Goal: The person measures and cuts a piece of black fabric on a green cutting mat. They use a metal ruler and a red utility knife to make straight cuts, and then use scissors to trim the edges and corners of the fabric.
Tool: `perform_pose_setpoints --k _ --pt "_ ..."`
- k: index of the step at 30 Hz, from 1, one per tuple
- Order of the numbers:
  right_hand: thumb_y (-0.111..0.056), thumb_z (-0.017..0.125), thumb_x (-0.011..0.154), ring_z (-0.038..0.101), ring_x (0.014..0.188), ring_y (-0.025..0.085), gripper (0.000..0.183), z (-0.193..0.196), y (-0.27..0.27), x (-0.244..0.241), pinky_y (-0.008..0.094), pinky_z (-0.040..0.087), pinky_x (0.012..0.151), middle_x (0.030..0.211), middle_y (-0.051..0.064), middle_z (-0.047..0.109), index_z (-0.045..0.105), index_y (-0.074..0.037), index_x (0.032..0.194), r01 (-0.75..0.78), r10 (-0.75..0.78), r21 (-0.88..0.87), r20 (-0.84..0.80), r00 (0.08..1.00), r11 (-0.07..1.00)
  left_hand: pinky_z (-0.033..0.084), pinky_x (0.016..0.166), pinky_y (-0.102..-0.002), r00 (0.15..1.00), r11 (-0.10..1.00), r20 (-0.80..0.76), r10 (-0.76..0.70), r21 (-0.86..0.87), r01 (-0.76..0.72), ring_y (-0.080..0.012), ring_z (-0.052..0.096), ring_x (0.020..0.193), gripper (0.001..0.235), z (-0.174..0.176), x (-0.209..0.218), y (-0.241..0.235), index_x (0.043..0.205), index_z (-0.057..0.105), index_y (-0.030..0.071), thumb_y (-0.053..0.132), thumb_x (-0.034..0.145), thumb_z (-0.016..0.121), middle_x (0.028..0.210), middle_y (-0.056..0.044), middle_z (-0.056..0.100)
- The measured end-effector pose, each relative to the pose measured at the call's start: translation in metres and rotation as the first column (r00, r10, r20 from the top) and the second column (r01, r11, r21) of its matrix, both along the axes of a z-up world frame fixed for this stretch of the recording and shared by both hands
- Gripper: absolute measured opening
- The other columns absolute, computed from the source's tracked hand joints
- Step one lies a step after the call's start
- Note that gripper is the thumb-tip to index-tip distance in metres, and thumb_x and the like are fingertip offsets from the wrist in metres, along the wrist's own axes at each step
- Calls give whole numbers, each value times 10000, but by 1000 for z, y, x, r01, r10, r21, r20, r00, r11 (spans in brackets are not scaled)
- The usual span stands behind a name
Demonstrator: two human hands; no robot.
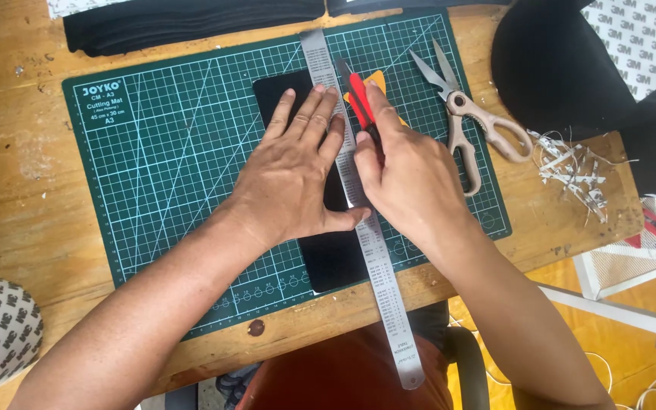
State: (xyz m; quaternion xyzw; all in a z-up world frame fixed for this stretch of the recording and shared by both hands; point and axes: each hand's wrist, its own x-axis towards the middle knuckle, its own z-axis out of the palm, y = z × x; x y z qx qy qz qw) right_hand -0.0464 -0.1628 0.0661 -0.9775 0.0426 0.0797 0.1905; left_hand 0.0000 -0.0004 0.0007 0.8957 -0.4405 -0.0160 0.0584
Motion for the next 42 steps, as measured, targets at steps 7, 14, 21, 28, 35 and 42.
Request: perform_pose_setpoints --k 7,14,21,28,35,42 --pt "-298 419 1045 713 654 400 610 -11 -1 2 557 566 601 861 187 742 347 -74 1608 -30 32 -26 64 997 999 -53 1269 -530 1000 1000 -18 -3 -24 3 -366 76 1577 1271 0 0 1 1540 319 -74 945 803 504 1674 -288 166" --pt "-305 429 1041 705 662 403 613 -9 0 3 561 554 594 829 178 724 342 -112 1617 -17 18 -28 37 999 999 1 1271 -528 998 997 -56 -6 -71 2 -374 66 1574 1270 -1 0 1 1548 300 -89 929 821 518 1676 -291 148" --pt "-332 408 1055 708 593 341 611 13 10 7 517 576 592 699 153 716 303 -151 1629 18 -13 53 -95 995 998 17 1273 -527 998 995 -62 -3 -98 -3 -374 85 1573 1286 -2 0 2 1547 305 -101 920 803 547 1675 -284 166" --pt "-353 355 1056 708 681 390 646 8 12 10 544 568 649 777 169 725 215 -247 1677 12 -19 -42 -168 986 999 -11 1268 -514 998 999 -67 6 -51 -10 -362 64 1573 1275 -4 1 2 1555 290 -80 941 818 486 1679 -272 156" --pt "-347 376 1041 687 597 439 659 -2 12 8 575 562 645 687 222 710 241 -216 1672 -4 -4 -64 -121 993 998 -6 1277 -504 999 998 -52 -6 -65 2 -352 58 1577 1284 -4 1 1 1567 281 -78 911 793 545 1682 -274 140" --pt "-314 409 1052 643 474 392 647 -7 11 4 532 566 547 573 187 670 249 -180 1664 -50 48 -66 -35 998 997 -9 1275 -494 998 998 -63 -11 -60 7 -346 47 1576 1301 -3 2 1 1594 204 -57 913 801 552 1685 -263 131"
